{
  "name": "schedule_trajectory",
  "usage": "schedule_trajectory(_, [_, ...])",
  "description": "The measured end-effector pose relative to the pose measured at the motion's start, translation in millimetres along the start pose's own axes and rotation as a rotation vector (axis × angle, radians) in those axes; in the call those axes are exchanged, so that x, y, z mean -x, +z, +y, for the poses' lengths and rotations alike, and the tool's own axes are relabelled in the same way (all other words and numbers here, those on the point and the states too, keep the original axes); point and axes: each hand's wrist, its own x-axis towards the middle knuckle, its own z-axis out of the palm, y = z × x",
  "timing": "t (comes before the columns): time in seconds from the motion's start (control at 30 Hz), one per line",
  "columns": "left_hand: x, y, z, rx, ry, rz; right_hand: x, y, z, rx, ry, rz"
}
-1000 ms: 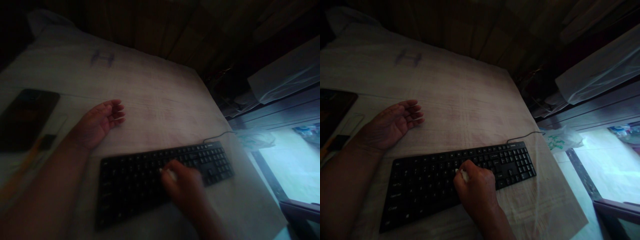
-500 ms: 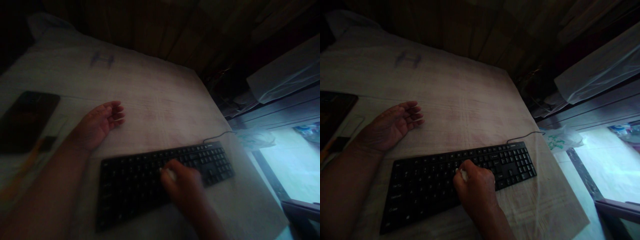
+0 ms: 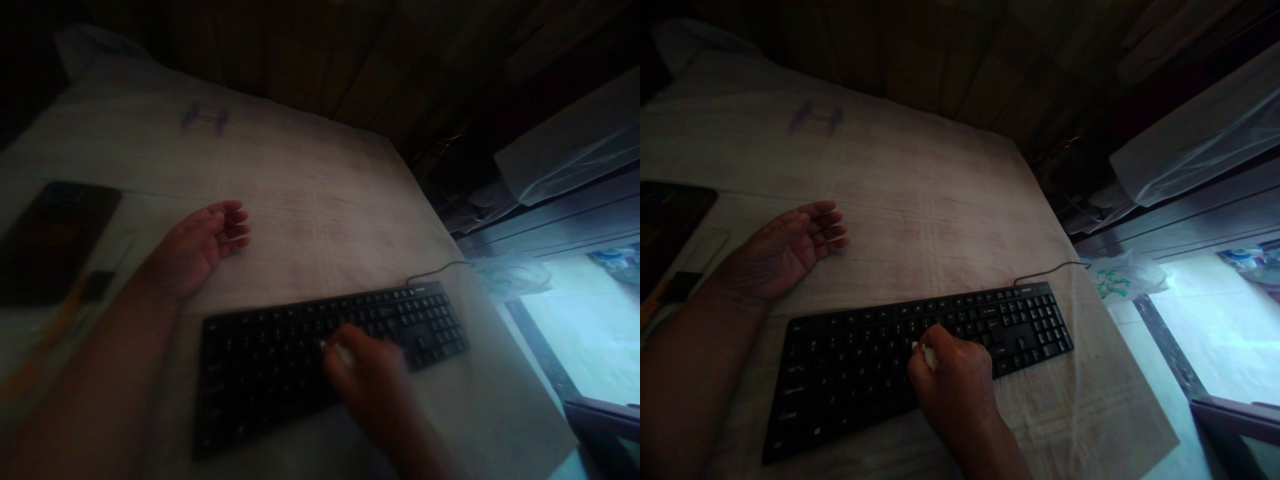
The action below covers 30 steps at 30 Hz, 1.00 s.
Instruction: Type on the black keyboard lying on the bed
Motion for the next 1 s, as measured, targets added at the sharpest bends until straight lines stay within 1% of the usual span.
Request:
schedule_trajectory(0.57, [1, 2.1, 2, 0.007, -0.010, 0.012, -4, 2, -2, 0.017, 0.012, 0.019])
schedule_trajectory(0.73, [1, 1.3, 1, 0.005, -0.003, 0.004, -4, 5, -2, -0.022, 0.016, 0.054])
schedule_trajectory(0.87, [1, 1.3, 1, 0.009, -0.002, 0.001, -4, 3, 0, -0.048, -0.042, 0.021])
schedule_trajectory(1.0, [1, 1.3, 1, -0.009, 0.009, -0.008, -3, -6, -1, -0.040, -0.091, -0.038])
